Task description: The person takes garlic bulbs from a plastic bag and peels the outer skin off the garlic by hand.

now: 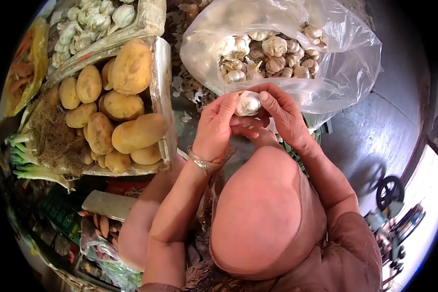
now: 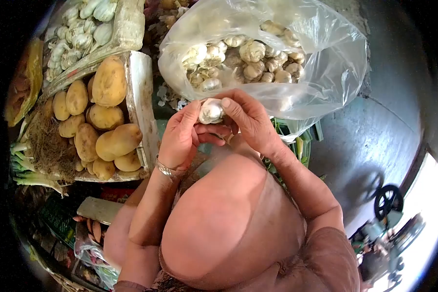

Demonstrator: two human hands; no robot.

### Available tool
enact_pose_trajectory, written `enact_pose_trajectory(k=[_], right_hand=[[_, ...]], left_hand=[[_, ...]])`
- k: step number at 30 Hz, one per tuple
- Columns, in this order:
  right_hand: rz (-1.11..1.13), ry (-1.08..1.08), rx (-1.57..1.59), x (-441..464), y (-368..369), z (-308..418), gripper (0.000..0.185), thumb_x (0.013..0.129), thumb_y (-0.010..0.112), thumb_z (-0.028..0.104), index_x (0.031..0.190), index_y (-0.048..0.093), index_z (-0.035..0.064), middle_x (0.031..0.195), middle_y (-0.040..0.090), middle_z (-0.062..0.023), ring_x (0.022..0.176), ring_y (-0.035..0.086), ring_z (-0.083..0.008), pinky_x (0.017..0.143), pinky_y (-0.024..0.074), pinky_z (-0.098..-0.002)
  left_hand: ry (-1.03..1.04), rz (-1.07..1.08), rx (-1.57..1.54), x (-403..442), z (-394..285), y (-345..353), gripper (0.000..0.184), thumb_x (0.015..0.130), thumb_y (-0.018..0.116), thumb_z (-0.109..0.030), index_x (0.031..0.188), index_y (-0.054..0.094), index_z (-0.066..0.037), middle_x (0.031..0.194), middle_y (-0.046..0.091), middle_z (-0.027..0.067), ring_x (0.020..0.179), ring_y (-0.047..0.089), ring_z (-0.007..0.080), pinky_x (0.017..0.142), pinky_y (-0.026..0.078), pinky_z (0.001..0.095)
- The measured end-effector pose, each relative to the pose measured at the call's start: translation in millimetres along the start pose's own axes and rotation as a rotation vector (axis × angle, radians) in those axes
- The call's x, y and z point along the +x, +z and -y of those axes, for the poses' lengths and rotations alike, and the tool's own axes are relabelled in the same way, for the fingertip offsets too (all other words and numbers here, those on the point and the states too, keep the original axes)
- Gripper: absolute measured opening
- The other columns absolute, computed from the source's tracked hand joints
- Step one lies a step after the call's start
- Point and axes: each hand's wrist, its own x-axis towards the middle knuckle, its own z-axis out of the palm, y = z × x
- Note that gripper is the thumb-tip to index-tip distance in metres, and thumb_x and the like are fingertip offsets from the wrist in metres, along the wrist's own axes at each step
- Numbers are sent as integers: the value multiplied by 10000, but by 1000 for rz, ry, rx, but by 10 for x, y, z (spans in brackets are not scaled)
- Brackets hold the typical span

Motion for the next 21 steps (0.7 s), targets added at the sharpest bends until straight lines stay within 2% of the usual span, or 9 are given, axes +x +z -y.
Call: enact_pose_trajectory(k=[4,5,7,9,11,14,16,19,21], right_hand=[[12,36,-26,-12,1,49,217,998,537,164,1149,577,14,962,638,-26,842,557,-69,727,471,-225],[17,0,213,-58,69,7,173,970,569,93,1125,588,18,983,637,-34,859,562,-81,747,474,-230],[130,-184,-20,-47,42,-23,130,954,577,51,1076,611,22,986,633,-29,866,562,-95,751,472,-239],[143,-77,-130,-34,-148,18,105,935,592,34,1031,632,21,973,625,-15,870,556,-102,755,470,-250],[-275,-294,-441,132,-398,-75,106,913,596,24,1009,640,12,960,636,-50,855,586,-136,748,484,-279],[-457,-338,-834,314,-902,6,201,865,633,78,1057,629,18,992,645,-127,901,621,-243,793,496,-356],[-571,-174,-1307,386,-1236,-223,361,803,690,130,1138,598,30,1023,628,-148,958,603,-289,863,469,-379],[-415,-112,-1386,465,-1512,-471,472,751,718,177,1180,577,39,1086,624,-183,1023,567,-362,905,445,-445],[-429,-129,-1316,383,-1476,-420,472,767,710,166,1198,570,35,1069,636,-166,1005,587,-324,886,458,-420]], left_hand=[[34,-37,22,-18,2,46,434,1020,444,-370,1242,547,-12,1025,669,97,840,683,198,624,563,308],[37,-26,18,-19,1,33,434,1020,444,-370,1242,547,-12,1025,669,97,840,683,198,624,563,308],[-43,-58,-9,-23,8,-23,400,1006,484,-358,1216,559,-26,999,664,78,796,664,172,605,557,303],[-32,-90,-75,-9,54,-36,303,967,579,-291,1129,594,-36,940,664,64,751,646,152,592,550,294],[20,-31,-6,-10,93,-117,197,918,651,-206,1023,613,-44,899,668,65,759,648,148,581,547,290],[7,-30,7,-64,38,-60,139,890,678,-167,948,617,-57,825,675,77,707,645,144,554,526,275],[-4,-32,35,-80,6,-41,135,891,676,-171,942,617,-60,809,677,81,680,643,144,536,514,267],[-42,-12,37,-90,-27,-21,138,898,669,-190,916,619,-63,772,677,85,613,632,141,466,469,257],[-39,2,13,-80,-18,-7,142,909,653,-187,963,624,-59,761,674,88,618,626,135,482,468,250]])
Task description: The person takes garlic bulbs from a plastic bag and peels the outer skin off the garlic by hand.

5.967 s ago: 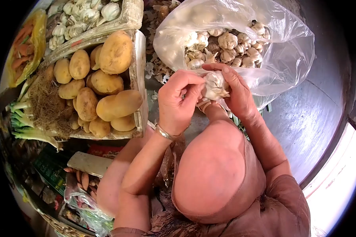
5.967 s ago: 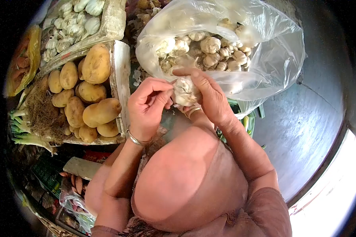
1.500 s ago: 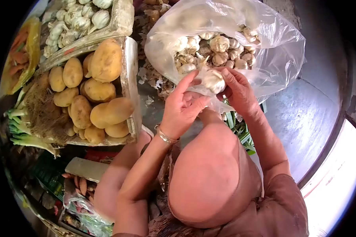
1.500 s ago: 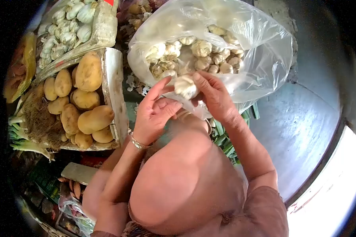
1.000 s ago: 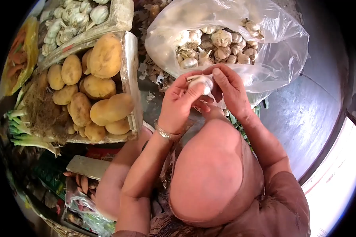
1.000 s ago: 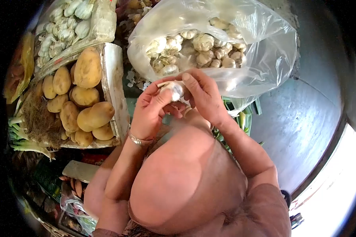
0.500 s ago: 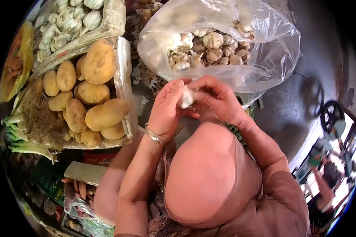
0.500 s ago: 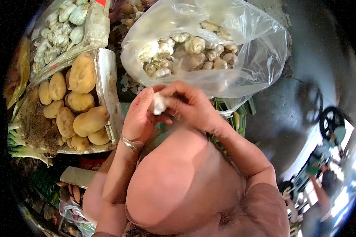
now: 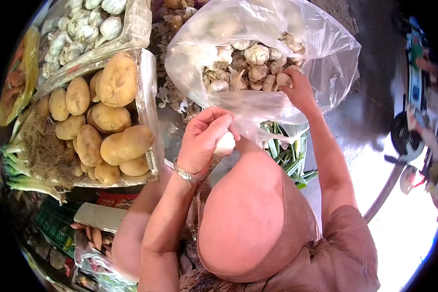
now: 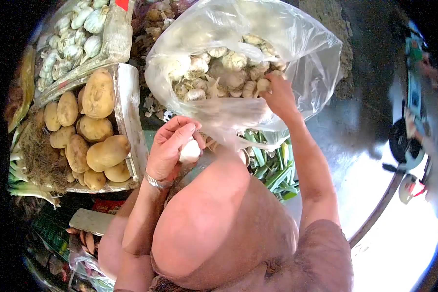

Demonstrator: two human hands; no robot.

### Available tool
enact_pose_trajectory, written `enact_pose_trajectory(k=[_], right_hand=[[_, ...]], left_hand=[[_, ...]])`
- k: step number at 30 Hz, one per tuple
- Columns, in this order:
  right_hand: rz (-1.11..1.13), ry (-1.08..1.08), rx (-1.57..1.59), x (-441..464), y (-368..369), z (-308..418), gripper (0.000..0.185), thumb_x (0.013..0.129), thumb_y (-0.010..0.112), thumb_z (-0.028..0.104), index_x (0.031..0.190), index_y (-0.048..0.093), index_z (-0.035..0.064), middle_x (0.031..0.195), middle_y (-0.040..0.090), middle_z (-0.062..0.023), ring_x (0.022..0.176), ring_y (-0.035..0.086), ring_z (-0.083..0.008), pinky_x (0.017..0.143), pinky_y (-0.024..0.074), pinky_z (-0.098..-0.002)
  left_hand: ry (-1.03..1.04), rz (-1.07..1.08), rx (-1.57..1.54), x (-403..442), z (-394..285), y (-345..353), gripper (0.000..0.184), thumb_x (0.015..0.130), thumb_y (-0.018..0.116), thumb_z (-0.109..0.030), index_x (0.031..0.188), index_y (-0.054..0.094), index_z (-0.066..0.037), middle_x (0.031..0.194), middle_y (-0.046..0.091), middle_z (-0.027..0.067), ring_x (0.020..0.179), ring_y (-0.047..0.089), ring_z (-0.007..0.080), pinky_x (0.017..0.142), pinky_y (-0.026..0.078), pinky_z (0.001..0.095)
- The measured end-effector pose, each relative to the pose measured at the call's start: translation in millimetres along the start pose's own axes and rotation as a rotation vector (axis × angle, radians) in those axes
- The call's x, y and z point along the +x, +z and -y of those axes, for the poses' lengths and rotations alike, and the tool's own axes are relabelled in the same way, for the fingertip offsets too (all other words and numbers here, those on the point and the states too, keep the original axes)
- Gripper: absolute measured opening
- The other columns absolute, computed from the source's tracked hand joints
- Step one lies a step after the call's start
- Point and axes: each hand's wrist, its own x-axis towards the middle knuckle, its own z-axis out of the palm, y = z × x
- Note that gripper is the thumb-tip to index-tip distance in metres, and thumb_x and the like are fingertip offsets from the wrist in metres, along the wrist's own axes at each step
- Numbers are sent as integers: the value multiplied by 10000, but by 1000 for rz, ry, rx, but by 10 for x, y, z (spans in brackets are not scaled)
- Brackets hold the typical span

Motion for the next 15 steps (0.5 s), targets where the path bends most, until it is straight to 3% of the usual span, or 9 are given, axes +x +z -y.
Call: enact_pose_trajectory(k=[2,3,4,5,6,8,12,13,15], right_hand=[[-14,10,70,-89,-195,249,471,783,702,154,1216,562,31,1051,648,-149,987,606,-285,867,470,-394],[37,48,299,-135,-283,376,449,803,694,149,1218,565,37,1015,645,-146,937,615,-265,825,484,-378],[89,89,528,-183,-320,451,427,823,686,144,1220,567,42,980,642,-144,888,624,-245,783,498,-363],[124,93,731,-230,-268,455,393,897,641,141,1263,544,33,950,637,-82,806,605,-154,723,501,-295],[125,91,736,-268,-270,516,393,897,641,141,1263,544,33,950,637,-82,806,605,-154,723,501,-295],[326,156,1239,-342,-309,713,357,962,577,175,1277,527,14,979,639,-58,795,600,-132,715,504,-278],[485,249,1322,-476,-433,1120,364,1003,512,231,1300,532,20,990,650,-58,745,595,-111,665,516,-258],[496,234,1315,-503,-423,1196,342,1014,490,235,1278,556,29,1017,649,-60,741,594,-101,641,517,-254],[492,200,1238,-562,-401,1331,322,1029,456,236,1251,568,32,896,649,-35,713,582,-84,610,502,-236]], left_hand=[[87,-11,-7,31,25,31,161,918,629,-164,1028,622,-47,744,665,78,648,621,128,535,474,242],[86,-14,-6,44,36,8,161,918,629,-164,1028,622,-47,744,665,78,648,621,128,535,474,242],[99,15,35,51,49,-21,190,917,620,-138,1077,611,-36,804,667,88,683,621,128,581,481,242],[111,43,76,48,57,-34,227,916,612,-113,1126,601,-26,863,669,97,718,622,128,627,488,242],[111,39,79,42,64,-12,227,916,612,-113,1126,601,-26,863,669,97,718,622,128,627,488,242],[174,-14,70,47,92,66,294,905,605,-65,1193,575,-14,1060,636,118,769,619,134,690,496,249],[274,11,179,57,146,121,509,888,626,-17,1371,465,-28,1246,563,122,922,628,153,823,511,286],[277,43,171,64,187,97,561,885,637,-9,1406,429,-27,1259,560,103,1034,597,152,896,490,296],[274,50,176,64,184,115,563,884,640,-5,1405,430,-31,1279,546,96,1018,597,132,872,497,276]])
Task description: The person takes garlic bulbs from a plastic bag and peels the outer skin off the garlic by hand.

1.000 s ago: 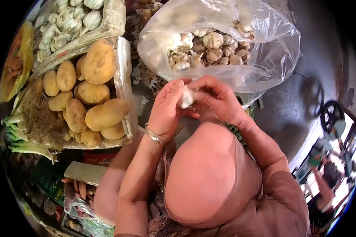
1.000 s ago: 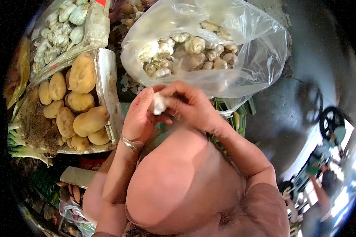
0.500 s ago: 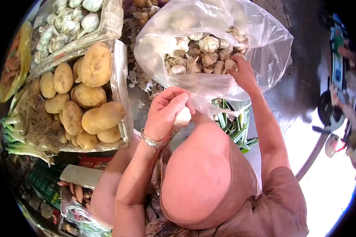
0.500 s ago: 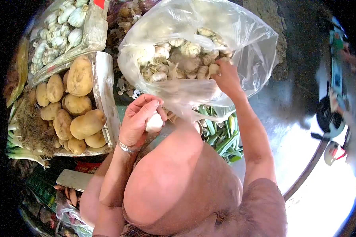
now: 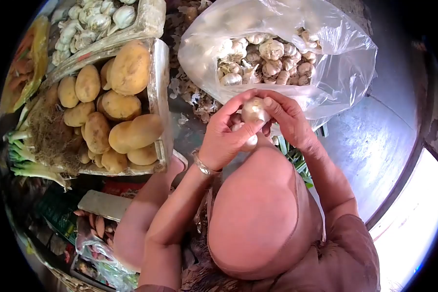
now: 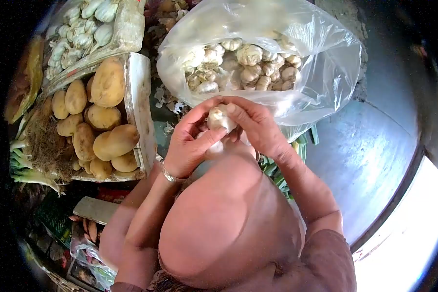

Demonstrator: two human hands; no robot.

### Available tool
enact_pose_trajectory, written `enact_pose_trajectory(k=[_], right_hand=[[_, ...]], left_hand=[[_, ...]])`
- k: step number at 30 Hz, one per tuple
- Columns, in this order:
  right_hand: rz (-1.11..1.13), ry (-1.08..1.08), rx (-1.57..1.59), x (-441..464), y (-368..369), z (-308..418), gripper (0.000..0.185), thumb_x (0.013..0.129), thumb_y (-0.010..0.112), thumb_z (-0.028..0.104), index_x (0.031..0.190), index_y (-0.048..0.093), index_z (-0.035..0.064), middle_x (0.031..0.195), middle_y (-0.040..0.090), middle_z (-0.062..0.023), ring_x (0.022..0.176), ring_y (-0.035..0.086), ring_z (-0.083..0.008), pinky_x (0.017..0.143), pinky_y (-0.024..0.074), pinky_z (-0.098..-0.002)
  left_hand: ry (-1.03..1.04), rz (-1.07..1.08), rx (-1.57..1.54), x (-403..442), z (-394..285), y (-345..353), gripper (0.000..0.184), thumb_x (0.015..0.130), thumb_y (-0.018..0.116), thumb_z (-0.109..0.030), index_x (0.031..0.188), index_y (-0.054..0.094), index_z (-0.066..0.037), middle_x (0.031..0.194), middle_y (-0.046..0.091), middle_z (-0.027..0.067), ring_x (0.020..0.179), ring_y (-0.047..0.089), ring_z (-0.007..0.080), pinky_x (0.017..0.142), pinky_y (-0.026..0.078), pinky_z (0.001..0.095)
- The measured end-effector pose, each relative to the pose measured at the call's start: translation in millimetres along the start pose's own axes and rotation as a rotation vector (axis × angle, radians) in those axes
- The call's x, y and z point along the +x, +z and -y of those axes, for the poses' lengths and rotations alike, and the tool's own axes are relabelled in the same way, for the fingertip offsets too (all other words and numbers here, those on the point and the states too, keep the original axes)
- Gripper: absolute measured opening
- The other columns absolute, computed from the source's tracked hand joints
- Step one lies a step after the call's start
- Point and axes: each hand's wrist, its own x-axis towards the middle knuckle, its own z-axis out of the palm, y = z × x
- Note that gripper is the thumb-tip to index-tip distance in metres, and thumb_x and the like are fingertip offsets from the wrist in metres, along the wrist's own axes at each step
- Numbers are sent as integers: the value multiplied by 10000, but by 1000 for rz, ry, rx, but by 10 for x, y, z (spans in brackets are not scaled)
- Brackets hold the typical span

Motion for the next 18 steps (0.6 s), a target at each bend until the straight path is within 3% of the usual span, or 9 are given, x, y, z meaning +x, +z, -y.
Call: enact_pose_trajectory(k=[5,7,8,11,14,15,16,18], right_hand=[[-169,27,-140,17,36,51,247,1026,461,203,1074,609,11,761,616,-24,667,558,-80,587,476,-230],[-243,-191,-375,42,38,49,209,1006,497,163,941,603,-5,746,598,-30,643,535,-91,573,452,-237],[-273,-196,-334,44,64,74,162,978,546,116,917,610,-20,735,577,-24,635,519,-100,571,440,-241],[-289,-230,-224,71,87,26,112,958,577,82,931,610,-21,731,570,-12,640,511,-92,568,438,-240],[-260,-124,-97,109,33,-39,136,935,578,29,1065,616,18,818,574,-3,678,515,-72,561,429,-222],[-250,-210,-88,137,0,-63,164,929,558,16,1083,614,24,831,583,-3,694,516,-70,568,434,-217],[-305,-293,-87,217,-46,-141,181,923,537,2,1081,620,32,838,592,-7,693,506,-68,585,439,-214],[-360,-250,-129,258,-220,-111,188,920,541,7,1081,630,47,826,592,-3,689,495,-68,620,432,-210]], left_hand=[[23,60,-15,10,-40,11,581,878,640,15,1414,423,-36,1243,574,57,1043,598,144,895,501,290],[24,56,-64,13,-13,17,596,872,644,20,1420,419,-48,1237,577,55,1040,599,146,893,505,300],[29,51,-114,15,-8,27,611,867,648,24,1426,416,-60,1230,580,53,1037,599,148,890,508,311],[-92,73,-195,-15,-83,68,620,856,658,22,1422,428,-80,1233,579,55,1036,595,139,870,515,303],[-124,29,-123,-15,-176,10,540,851,660,-14,1358,479,-58,1110,623,67,840,638,146,737,530,276],[-128,17,-133,5,-229,-36,511,840,662,-28,1324,497,-29,1097,630,87,782,647,161,700,528,284],[-81,-40,-164,11,-374,-70,488,837,663,-29,1301,510,-35,1048,636,88,731,643,166,656,526,286],[72,-136,-99,37,-707,-162,490,832,664,-30,1296,511,-59,990,649,102,685,648,180,571,535,294]])
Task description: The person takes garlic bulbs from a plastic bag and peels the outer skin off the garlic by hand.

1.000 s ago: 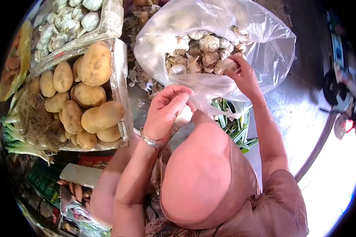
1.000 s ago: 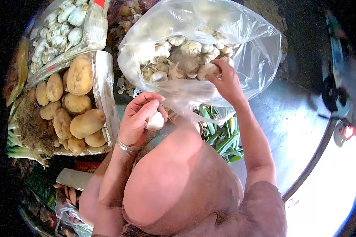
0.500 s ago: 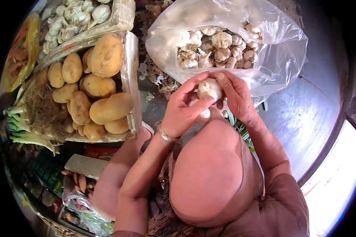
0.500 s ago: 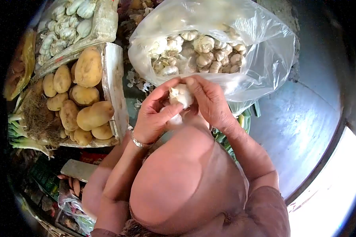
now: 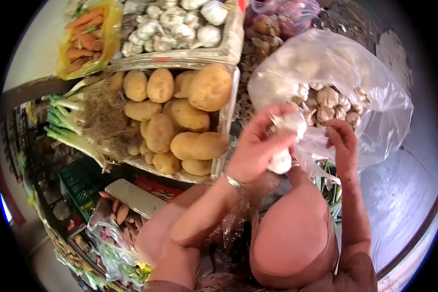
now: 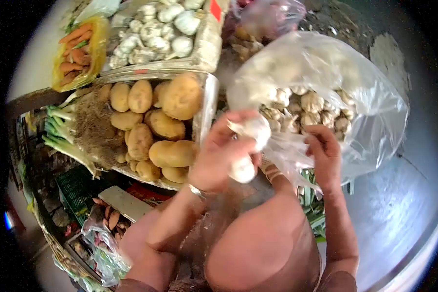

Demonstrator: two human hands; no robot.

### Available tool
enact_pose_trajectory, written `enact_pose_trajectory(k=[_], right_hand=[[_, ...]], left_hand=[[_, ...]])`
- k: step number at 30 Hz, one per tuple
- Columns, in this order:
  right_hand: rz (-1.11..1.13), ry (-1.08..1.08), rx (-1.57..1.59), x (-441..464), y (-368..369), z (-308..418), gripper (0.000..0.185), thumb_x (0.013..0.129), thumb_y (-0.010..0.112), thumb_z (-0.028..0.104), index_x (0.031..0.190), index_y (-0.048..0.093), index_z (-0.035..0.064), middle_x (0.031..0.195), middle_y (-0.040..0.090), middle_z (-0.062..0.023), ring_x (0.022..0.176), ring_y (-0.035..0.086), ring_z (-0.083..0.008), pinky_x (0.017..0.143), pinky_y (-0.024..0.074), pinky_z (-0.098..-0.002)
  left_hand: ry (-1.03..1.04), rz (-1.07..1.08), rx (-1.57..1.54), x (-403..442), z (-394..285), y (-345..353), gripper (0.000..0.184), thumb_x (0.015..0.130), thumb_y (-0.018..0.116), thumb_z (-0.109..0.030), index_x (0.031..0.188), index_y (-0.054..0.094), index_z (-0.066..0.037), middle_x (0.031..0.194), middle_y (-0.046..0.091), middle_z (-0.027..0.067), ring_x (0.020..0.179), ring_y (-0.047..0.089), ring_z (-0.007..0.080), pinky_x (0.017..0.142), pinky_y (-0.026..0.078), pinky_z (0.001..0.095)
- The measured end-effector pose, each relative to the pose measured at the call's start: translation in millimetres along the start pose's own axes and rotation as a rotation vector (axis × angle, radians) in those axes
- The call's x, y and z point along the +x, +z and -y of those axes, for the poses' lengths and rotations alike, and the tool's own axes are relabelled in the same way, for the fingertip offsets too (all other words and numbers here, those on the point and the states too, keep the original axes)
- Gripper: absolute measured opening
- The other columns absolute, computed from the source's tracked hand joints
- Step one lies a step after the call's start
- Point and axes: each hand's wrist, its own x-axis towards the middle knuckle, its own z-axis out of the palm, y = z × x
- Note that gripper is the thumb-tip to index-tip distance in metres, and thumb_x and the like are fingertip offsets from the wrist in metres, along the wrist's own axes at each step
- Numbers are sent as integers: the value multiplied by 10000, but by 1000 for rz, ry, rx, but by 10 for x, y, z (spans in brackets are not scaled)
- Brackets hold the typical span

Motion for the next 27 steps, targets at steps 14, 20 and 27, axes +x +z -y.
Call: enact_pose_trajectory(k=[14,20,27], right_hand=[[-169,69,77,299,-582,-230,208,944,545,79,1133,606,15,872,617,-13,683,499,-63,624,408,-202],[-429,-175,-422,629,-963,-619,433,892,636,94,1296,499,19,1109,598,-97,991,572,-184,849,477,-330],[-332,-100,-406,1078,-1006,-694,497,866,674,135,1305,488,-6,1212,563,-180,1075,568,-285,927,443,-386]], left_hand=[[669,-516,286,740,-2558,-1144,582,999,439,-255,1486,229,-16,1468,335,235,1380,343,334,1042,443,404],[464,-255,476,366,-931,-401,317,857,640,-45,1167,586,-5,1012,676,95,766,655,169,693,551,289],[42,176,124,-76,546,56,263,950,523,-1,1201,588,-48,1002,633,44,831,599,90,716,504,221]])
